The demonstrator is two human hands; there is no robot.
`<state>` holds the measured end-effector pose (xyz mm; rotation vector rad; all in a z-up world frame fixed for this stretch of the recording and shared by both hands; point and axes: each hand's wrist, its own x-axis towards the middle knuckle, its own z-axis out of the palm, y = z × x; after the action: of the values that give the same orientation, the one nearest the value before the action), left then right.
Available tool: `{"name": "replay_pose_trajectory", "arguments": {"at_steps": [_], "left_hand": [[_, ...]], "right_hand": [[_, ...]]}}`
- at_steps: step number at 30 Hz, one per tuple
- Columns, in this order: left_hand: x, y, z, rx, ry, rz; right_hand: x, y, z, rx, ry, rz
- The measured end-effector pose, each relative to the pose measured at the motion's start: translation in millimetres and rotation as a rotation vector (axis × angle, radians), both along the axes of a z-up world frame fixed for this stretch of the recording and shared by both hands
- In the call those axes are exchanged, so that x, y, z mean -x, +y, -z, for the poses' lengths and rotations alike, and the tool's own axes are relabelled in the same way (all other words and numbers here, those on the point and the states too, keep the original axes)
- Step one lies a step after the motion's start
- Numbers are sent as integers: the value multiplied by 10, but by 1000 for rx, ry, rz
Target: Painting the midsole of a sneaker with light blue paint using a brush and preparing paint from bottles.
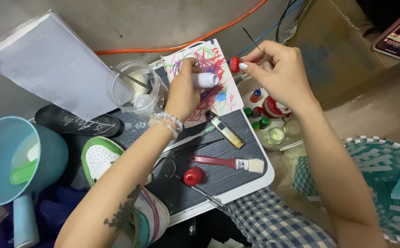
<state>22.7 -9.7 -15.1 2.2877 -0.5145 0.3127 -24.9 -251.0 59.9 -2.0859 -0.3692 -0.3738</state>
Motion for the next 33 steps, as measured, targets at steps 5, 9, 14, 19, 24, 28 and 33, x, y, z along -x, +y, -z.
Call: {"name": "replay_pose_trajectory", "arguments": {"at_steps": [5,9,14,19,24,28,33], "left_hand": [[-9,-13,-31,35,62,23],[-25,-28,-7,-7,56,-4],[-16,-31,-18,10,45,3],[-27,-42,-12,-62,49,-9],[-25,-44,3,-38,26,-1],[-33,-41,52,-81,39,-9],[-16,-50,-4,-38,2,24]], "right_hand": [[-14,-4,11,-3,-12,3],[-13,-3,8,-10,-27,-9],[-9,2,4,-9,0,-1],[-19,3,10,18,-39,4],[-11,12,-3,-4,-11,12],[-21,6,2,22,-6,27],[-19,7,2,13,-10,23]]}}
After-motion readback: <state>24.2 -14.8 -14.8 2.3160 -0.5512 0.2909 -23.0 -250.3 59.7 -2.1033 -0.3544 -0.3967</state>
